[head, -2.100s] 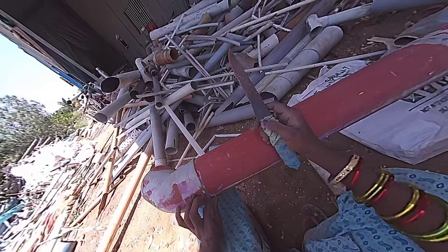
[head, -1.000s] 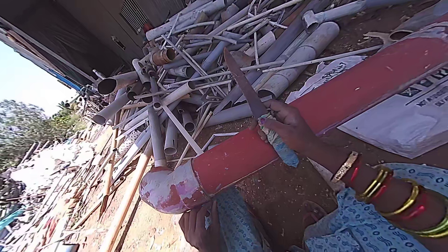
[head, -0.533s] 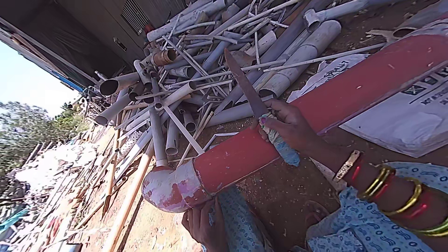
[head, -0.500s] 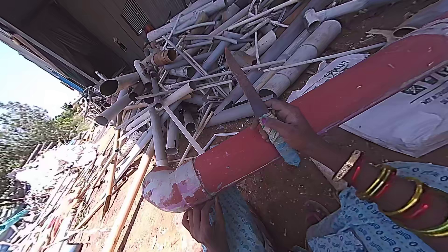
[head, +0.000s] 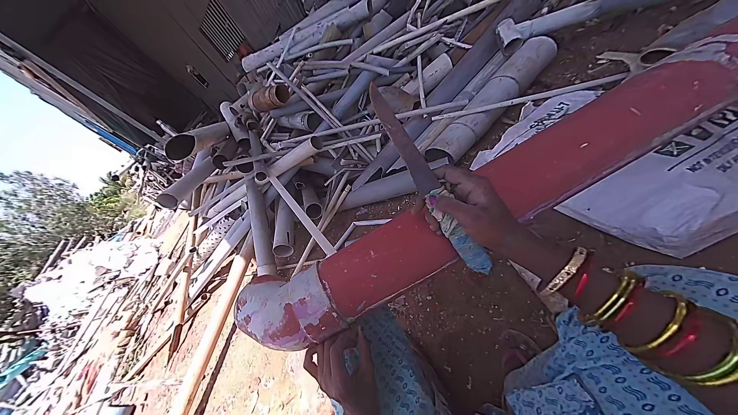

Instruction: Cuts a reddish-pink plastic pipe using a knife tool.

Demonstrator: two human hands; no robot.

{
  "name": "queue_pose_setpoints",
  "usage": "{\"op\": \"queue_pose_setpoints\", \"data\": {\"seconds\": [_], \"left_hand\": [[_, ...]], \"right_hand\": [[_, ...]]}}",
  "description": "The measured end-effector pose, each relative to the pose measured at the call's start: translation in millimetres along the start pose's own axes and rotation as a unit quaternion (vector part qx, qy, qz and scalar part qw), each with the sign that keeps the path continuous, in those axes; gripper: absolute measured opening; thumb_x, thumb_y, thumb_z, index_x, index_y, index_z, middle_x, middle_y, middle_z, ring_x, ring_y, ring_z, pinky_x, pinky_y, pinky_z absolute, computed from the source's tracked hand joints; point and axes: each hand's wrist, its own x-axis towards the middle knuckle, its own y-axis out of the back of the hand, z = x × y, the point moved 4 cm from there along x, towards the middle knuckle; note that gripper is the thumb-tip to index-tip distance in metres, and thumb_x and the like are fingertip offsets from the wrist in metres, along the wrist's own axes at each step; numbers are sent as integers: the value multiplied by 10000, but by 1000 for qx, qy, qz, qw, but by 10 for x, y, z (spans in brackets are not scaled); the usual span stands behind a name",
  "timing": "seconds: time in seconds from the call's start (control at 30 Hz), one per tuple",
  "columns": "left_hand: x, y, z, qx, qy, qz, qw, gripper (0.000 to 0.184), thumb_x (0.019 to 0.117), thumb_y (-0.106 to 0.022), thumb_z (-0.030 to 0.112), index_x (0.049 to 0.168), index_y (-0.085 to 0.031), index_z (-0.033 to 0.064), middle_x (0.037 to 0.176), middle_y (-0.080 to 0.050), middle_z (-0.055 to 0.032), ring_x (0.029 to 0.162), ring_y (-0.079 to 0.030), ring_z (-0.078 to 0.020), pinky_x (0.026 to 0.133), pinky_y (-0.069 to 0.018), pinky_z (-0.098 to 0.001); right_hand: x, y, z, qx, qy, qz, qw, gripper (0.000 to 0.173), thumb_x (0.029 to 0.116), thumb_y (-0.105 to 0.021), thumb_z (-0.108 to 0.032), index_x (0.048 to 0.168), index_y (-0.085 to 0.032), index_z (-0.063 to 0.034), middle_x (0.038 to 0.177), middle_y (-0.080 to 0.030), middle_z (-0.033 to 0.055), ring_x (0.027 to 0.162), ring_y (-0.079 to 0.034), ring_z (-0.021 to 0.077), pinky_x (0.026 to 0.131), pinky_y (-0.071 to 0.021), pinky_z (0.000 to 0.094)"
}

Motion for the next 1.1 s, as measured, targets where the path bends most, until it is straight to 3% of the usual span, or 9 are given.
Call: {"op": "queue_pose_setpoints", "data": {"seconds": [0.33, 0.73, 0.97, 1.1], "left_hand": [[27, 21, 4, 26, -6, 10, 1000, 198, 871, -699, 204, 757, -727, 44, 677, -662, -41, 718, -600, -97, 934, -375, -294], [-1, -43, -17, 21, -14, 20, 999, 203, 866, -637, 190, 731, -681, 44, 640, -649, -30, 656, -581, -66, 948, -344, -300], [-100, -90, 43, 32, -52, -42, 997, 212, 849, -647, 208, 694, -723, 87, 637, -674, -38, 625, -614, -132, 990, -294, -469], [-108, -82, 65, 28, -58, -55, 996, 240, 880, -651, 243, 703, -735, 103, 655, -676, -36, 651, -622, -135, 1012, -280, -479]], "right_hand": [[14, 1, 15, 0, 1, -2, 1000, 230, 991, -431, -11, 1193, -538, -33, 859, -685, -13, 563, -605, 21, 508, -520, 148], [-5, 26, 30, -10, 8, 1, 1000, 189, 989, -436, -45, 1145, -543, -55, 860, -693, -9, 556, -612, 29, 492, -519, 154], [-10, 34, 34, -15, 11, -1, 1000, 197, 992, -436, -42, 1157, -544, -49, 868, -695, -18, 551, -605, 21, 493, -517, 152], [-8, 34, 28, -16, 9, -1, 1000, 203, 989, -428, -43, 1156, -544, -49, 869, -696, -16, 560, -609, 22, 499, -517, 150]]}}
